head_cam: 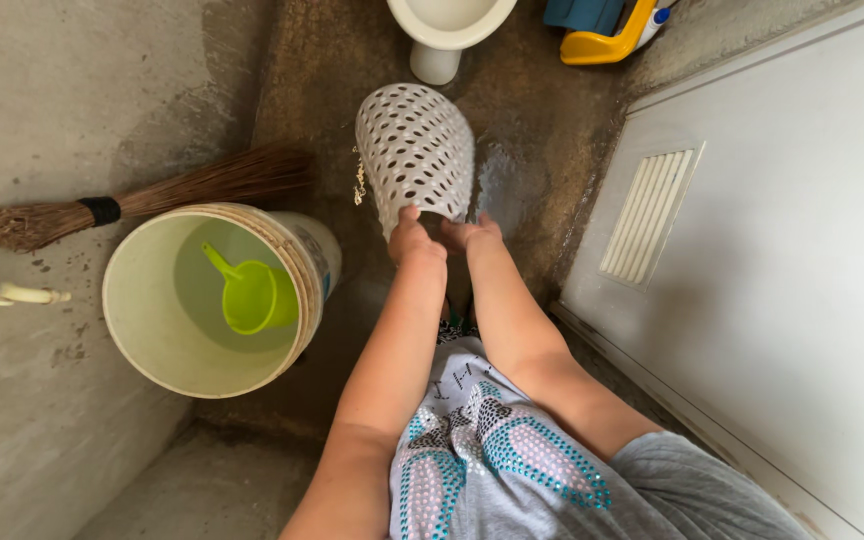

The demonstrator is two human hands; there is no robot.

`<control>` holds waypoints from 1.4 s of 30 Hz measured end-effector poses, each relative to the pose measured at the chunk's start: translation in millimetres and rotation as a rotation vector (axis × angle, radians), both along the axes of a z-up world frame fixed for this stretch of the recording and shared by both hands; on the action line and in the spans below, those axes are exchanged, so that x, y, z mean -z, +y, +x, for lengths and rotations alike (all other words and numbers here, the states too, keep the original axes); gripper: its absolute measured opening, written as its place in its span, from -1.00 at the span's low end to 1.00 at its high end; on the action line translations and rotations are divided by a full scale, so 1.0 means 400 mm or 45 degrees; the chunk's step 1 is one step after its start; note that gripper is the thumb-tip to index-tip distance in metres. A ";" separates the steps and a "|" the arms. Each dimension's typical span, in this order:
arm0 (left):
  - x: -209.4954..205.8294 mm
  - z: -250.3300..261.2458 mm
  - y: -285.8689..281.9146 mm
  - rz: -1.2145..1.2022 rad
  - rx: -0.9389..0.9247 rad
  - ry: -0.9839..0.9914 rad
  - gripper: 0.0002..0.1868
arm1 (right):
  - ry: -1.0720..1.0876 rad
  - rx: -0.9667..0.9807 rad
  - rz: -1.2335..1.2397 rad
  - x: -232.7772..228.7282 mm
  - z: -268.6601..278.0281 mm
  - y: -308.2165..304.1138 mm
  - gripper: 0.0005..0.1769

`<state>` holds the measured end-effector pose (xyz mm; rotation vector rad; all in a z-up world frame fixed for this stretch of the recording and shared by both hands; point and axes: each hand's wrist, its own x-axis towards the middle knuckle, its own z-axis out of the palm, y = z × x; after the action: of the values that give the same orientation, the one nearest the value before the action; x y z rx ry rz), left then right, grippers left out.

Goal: The person sweeps water and debris on a bathroom floor using a broom and rinses the area with water from a bucket using a green scoop, then places a rubber mat on the floor.

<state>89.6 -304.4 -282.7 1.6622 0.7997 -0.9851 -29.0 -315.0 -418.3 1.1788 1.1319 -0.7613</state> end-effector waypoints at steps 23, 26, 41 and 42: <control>-0.017 0.229 -0.113 0.089 1.249 -1.281 -0.73 | 1.102 -0.227 -0.907 -0.289 -0.029 -0.181 -0.23; -0.017 0.227 -0.117 -0.056 1.260 -1.432 -0.72 | 1.201 -0.248 -1.083 -0.324 -0.040 -0.177 -0.22; 0.284 0.150 0.300 0.686 1.877 -0.391 -0.33 | 0.771 -1.006 0.064 0.019 -0.163 0.280 -0.70; 0.283 0.145 0.337 0.674 1.898 -0.401 -0.35 | 0.865 -1.115 0.015 0.021 -0.177 0.299 -0.69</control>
<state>147.6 -169.6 -396.0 2.8164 -0.6583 -1.4243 -99.7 -195.5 -426.7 0.3092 2.0136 -0.4493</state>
